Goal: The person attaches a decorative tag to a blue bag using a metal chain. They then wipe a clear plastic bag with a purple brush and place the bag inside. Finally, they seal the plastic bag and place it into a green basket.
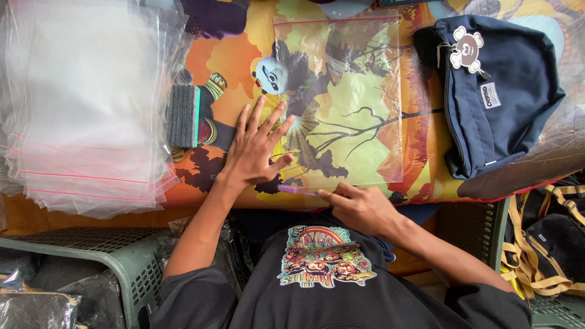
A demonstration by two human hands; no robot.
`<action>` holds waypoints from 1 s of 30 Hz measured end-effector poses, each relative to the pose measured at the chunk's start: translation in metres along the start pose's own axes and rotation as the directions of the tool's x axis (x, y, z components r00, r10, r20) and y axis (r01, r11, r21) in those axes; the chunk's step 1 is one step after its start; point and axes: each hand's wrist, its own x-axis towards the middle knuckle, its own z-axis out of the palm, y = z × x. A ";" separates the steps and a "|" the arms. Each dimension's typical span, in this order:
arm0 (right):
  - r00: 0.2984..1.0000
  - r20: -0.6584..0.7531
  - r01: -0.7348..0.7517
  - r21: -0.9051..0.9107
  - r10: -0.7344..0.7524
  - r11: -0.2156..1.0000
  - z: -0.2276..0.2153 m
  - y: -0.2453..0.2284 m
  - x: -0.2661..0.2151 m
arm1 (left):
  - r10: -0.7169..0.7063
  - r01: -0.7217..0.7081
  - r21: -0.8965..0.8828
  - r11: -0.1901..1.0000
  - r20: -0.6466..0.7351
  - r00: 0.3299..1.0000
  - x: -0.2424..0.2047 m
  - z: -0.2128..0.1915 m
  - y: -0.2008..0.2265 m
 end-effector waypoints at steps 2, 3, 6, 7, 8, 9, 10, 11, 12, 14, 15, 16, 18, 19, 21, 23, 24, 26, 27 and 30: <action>0.996 -0.090 -0.021 -0.072 0.015 0.997 -0.018 0.005 0.002 | 0.033 -0.033 -0.006 0.999 -0.005 0.999 -0.001 -0.003 0.001; 0.996 -0.092 -0.017 -0.073 0.011 0.997 -0.022 0.013 0.009 | 0.031 -0.031 -0.003 0.999 -0.007 0.999 0.001 -0.007 0.000; 0.992 -0.093 -0.101 -0.164 0.087 0.981 -0.024 0.027 0.015 | 0.036 -0.036 0.001 0.999 -0.002 0.999 0.001 -0.009 0.003; 0.994 -0.078 -0.083 -0.106 0.075 0.991 -0.018 0.030 0.016 | 0.049 -0.049 0.000 0.999 -0.011 0.999 0.001 -0.010 0.002; 0.996 -0.058 -0.067 -0.040 0.065 0.997 -0.011 0.030 0.015 | 0.057 -0.057 -0.006 0.998 -0.014 0.998 -0.002 -0.010 0.003; 0.996 -0.059 -0.066 -0.039 0.064 0.997 -0.014 0.031 0.021 | 0.057 -0.057 -0.005 0.998 -0.014 0.998 -0.001 -0.010 0.002; 0.999 -0.030 -0.039 -0.035 0.038 0.999 -0.017 0.031 0.026 | 0.065 -0.065 0.001 0.998 -0.024 0.998 -0.001 -0.010 0.003; 1.000 -0.002 -0.012 -0.030 0.012 0.999 -0.021 0.032 0.031 | 0.074 -0.074 0.007 0.997 -0.033 0.997 -0.001 -0.009 0.004; 1.000 -0.003 -0.011 -0.032 0.011 0.999 -0.026 0.040 0.041 | 0.075 -0.075 0.009 0.997 -0.035 0.997 -0.001 -0.009 0.004; 0.998 0.040 -0.033 -0.145 0.039 0.989 -0.037 0.056 0.061 | 0.063 -0.063 0.007 0.998 -0.063 0.996 -0.001 -0.009 0.006; 0.999 0.035 -0.031 -0.147 0.037 0.989 -0.040 0.064 0.074 | 0.065 -0.065 0.012 0.998 -0.066 0.996 -0.001 -0.008 0.005; 1.000 0.022 -0.006 -0.144 0.009 0.990 -0.043 0.072 0.087 | 0.063 -0.063 0.009 0.998 -0.085 0.994 -0.001 -0.007 0.004; 1.000 0.006 0.025 -0.141 -0.024 0.990 -0.042 0.092 0.113 | 0.060 -0.059 0.011 0.998 -0.108 0.992 -0.002 -0.004 0.003; 0.998 -0.038 0.045 -0.177 -0.053 0.983 -0.039 0.104 0.126 | 0.064 -0.064 0.006 0.998 -0.119 0.991 -0.002 -0.002 0.002; 0.993 -0.085 0.065 -0.217 -0.086 0.974 -0.033 0.130 0.154 | 0.071 -0.071 0.005 0.997 -0.134 0.988 -0.002 -0.001 0.002; 0.982 -0.185 -0.088 -0.301 0.032 0.950 -0.027 0.156 0.182 | 0.070 -0.068 0.019 0.998 -0.137 0.988 -0.002 -0.004 0.004; 0.982 -0.188 -0.088 -0.302 0.031 0.949 -0.029 0.157 0.192 | 0.072 -0.069 0.022 0.997 -0.139 0.988 -0.003 -0.007 0.005; 0.966 -0.214 -0.203 -0.288 0.144 0.936 -0.032 0.161 0.211 | 0.059 -0.053 0.067 0.996 -0.091 0.994 -0.006 -0.012 0.007; 0.965 -0.217 -0.205 -0.287 0.145 0.936 -0.034 0.153 0.206 | 0.062 -0.056 0.069 0.996 -0.090 0.994 -0.005 -0.014 0.007; 0.982 -0.121 -0.168 -0.229 0.143 0.959 -0.031 0.125 0.167 | 0.052 -0.047 0.047 0.998 -0.106 0.993 -0.005 -0.013 0.009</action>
